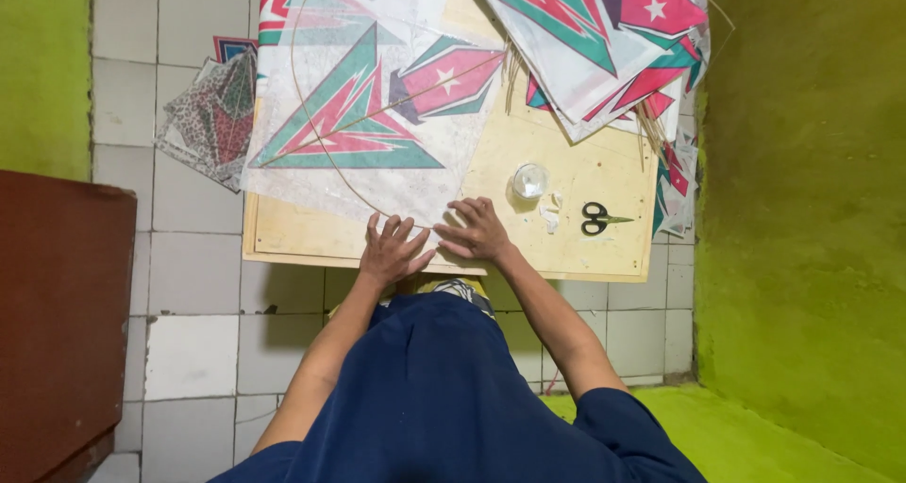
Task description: Finalizing the assembly of a kite by applying glue to the edges of the sail and folding it over the frame.
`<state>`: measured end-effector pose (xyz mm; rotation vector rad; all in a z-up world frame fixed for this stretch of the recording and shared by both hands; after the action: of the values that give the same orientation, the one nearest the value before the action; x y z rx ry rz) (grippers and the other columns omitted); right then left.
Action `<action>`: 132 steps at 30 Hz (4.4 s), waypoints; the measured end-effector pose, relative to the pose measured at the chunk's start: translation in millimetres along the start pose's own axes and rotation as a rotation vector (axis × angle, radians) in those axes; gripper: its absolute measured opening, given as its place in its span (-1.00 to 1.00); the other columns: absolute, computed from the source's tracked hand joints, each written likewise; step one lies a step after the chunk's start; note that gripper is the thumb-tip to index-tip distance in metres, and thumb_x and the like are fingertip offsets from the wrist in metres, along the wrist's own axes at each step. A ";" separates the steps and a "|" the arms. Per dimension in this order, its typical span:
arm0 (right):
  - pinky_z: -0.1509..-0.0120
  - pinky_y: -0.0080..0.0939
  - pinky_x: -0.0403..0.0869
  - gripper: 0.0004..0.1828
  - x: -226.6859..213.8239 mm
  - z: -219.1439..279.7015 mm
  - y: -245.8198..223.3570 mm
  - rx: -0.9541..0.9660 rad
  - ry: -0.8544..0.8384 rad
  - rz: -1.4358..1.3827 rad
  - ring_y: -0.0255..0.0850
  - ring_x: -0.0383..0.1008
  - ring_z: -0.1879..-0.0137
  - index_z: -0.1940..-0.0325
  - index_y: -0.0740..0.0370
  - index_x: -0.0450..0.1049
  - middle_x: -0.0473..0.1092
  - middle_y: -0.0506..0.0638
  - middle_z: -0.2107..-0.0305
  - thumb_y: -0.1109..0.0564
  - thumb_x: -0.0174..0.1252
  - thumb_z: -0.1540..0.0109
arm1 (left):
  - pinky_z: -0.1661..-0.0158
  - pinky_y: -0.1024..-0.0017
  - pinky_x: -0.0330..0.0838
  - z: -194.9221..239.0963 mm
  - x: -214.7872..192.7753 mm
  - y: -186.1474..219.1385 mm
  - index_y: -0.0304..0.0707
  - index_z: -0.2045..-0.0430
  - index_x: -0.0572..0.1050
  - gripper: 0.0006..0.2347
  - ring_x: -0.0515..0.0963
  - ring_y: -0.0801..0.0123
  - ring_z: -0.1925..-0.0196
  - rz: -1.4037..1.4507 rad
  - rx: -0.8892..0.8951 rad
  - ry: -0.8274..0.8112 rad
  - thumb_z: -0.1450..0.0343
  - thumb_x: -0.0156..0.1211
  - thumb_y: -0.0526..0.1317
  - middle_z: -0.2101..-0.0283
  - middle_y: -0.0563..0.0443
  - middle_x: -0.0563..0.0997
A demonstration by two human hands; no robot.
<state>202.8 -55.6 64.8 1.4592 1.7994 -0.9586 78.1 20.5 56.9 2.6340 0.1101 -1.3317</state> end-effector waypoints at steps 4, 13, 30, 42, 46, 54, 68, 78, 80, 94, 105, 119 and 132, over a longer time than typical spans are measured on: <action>-0.17 -0.03 0.24 -0.66 -10.5 -4.7 -4.4 -0.014 0.012 0.008 -0.07 0.30 -0.15 0.06 -0.39 0.61 0.35 -0.04 -0.11 -0.40 0.17 -0.18 | -0.13 -0.16 0.14 2.7 2.2 2.3 0.20 0.16 0.54 -0.68 0.43 0.16 0.03 0.005 0.005 0.006 -0.35 0.13 0.22 0.11 0.04 0.47; -0.21 0.03 0.25 -0.77 -15.9 -1.3 -2.0 0.026 0.072 0.090 -0.09 0.31 -0.18 0.16 -0.45 0.63 0.39 -0.09 -0.12 -0.34 0.21 -0.16 | -0.13 -0.18 0.13 4.9 11.1 1.9 0.23 0.12 0.54 -0.66 0.45 0.18 0.00 0.007 -0.005 0.002 -0.35 0.11 0.22 0.09 0.03 0.48; -0.45 0.36 0.13 -0.37 -77.2 64.5 127.2 1.364 -0.421 -0.004 0.17 -0.07 -0.53 -0.14 0.04 0.59 0.02 0.17 -0.42 -0.38 0.05 -0.21 | -0.05 -0.14 0.21 -8.3 -9.7 3.0 0.06 0.12 0.53 -0.62 0.44 0.10 0.02 0.029 0.028 -0.068 -0.33 0.24 0.20 0.09 -0.02 0.47; -0.49 0.26 0.15 -0.42 -46.0 76.7 151.4 1.459 -0.532 -0.140 0.15 -0.09 -0.54 -0.24 0.07 0.53 -0.05 0.10 -0.48 -0.21 0.01 -0.24 | -0.06 -0.12 0.24 -8.0 -10.3 2.7 0.07 0.13 0.54 -0.62 0.44 0.11 0.01 0.010 0.022 -0.046 -0.32 0.24 0.20 0.07 -0.02 0.47; -0.52 0.24 0.09 -0.34 -47.2 78.0 154.3 1.498 -0.538 -0.163 0.08 -0.11 -0.55 -0.28 0.18 0.49 -0.11 0.04 -0.51 -0.26 0.00 -0.25 | -0.07 -0.10 0.24 -10.8 -12.5 3.5 0.07 0.12 0.53 -0.62 0.45 0.13 0.01 -0.013 0.036 -0.024 -0.34 0.24 0.20 0.07 -0.01 0.47; -0.02 0.01 0.38 -0.71 -66.9 65.4 161.3 1.402 -0.261 -0.120 -0.07 0.39 -0.11 0.23 0.02 0.39 0.45 -0.03 0.06 0.00 0.36 -0.12 | -0.06 -0.14 0.22 -7.2 -1.7 1.7 0.07 0.09 0.53 -0.61 0.43 0.10 -0.01 -0.010 0.027 -0.043 -0.34 0.21 0.20 0.05 -0.02 0.47; -0.33 0.19 0.35 -0.64 -96.4 53.8 93.6 0.656 0.336 0.240 0.17 0.44 -0.13 0.18 0.22 0.46 0.44 0.20 0.07 0.20 0.47 -0.05 | -0.21 -0.17 0.32 3.7 6.5 4.7 0.04 0.15 0.58 -0.61 0.47 0.03 0.04 0.083 -0.008 0.022 -0.34 0.12 0.22 0.14 -0.11 0.46; 0.03 -0.08 0.51 -0.57 -19.3 -20.6 37.5 0.483 0.042 -0.158 -0.05 0.48 0.23 -0.06 0.01 0.55 0.39 -0.03 0.31 -0.16 0.29 -0.17 | -0.22 -0.24 0.26 -2.9 1.8 -0.2 0.08 0.11 0.54 -0.63 0.44 0.06 0.07 0.060 -0.009 -0.015 -0.37 0.09 0.21 0.15 -0.06 0.42; 0.06 -0.13 0.50 -0.60 -24.0 -21.0 35.7 0.482 0.054 -0.096 -0.10 0.45 0.25 -0.04 -0.02 0.56 0.38 -0.06 0.31 -0.16 0.26 -0.18 | -0.22 -0.24 0.24 -5.4 0.4 2.7 0.09 0.12 0.54 -0.63 0.44 0.07 0.06 0.053 -0.016 -0.023 -0.36 0.10 0.21 0.15 -0.05 0.42; 0.13 -0.07 0.40 -0.64 -2.2 -9.1 32.1 0.378 0.040 0.061 -0.05 0.38 0.16 -0.01 -0.13 0.54 0.29 -0.04 0.24 -0.26 0.17 -0.24 | -0.22 -0.24 0.24 -6.1 -6.4 5.4 0.09 0.16 0.50 -0.64 0.43 0.12 0.07 -0.023 -0.010 0.041 -0.37 0.07 0.22 0.16 -0.01 0.41; 0.01 -0.07 0.41 -0.69 10.2 3.2 31.4 0.364 -0.119 0.056 -0.03 0.37 0.04 -0.03 -0.16 0.56 0.23 -0.02 0.14 -0.22 0.05 -0.33 | -0.20 -0.26 0.24 0.0 -2.7 9.5 0.09 0.15 0.50 -0.62 0.42 0.10 0.03 -0.054 0.024 0.046 -0.37 0.07 0.25 0.15 -0.04 0.40; -0.25 0.00 0.34 -0.54 18.3 11.4 46.0 0.490 -0.201 -0.009 0.04 0.31 -0.10 -0.17 -0.13 0.55 0.24 0.10 -0.01 -0.28 -0.03 -0.32 | -0.19 -0.25 0.23 4.6 1.2 10.2 0.11 0.14 0.51 -0.62 0.44 0.09 0.01 -0.032 0.040 0.063 -0.36 0.07 0.25 0.12 -0.06 0.43; -0.12 -0.05 0.44 -0.48 13.5 15.8 51.8 0.464 -0.087 0.005 -0.08 0.43 0.06 -0.18 -0.20 0.54 0.28 0.07 0.04 -0.43 0.04 -0.29 | -0.20 -0.30 0.11 7.6 -1.0 9.9 0.15 0.04 0.48 -0.55 0.40 0.08 -0.03 0.006 0.094 -0.015 -0.38 0.00 0.33 0.08 -0.04 0.41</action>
<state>251.4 -55.3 37.3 1.6585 1.5734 -1.4843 73.0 9.3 54.6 2.6986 0.0384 -1.3872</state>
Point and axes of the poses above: each hand's wrist, its own z-axis away from the middle knuckle, its own x-axis out of the palm, y = z × x, the point moved 10 cm from there along -z, towards the middle knuckle
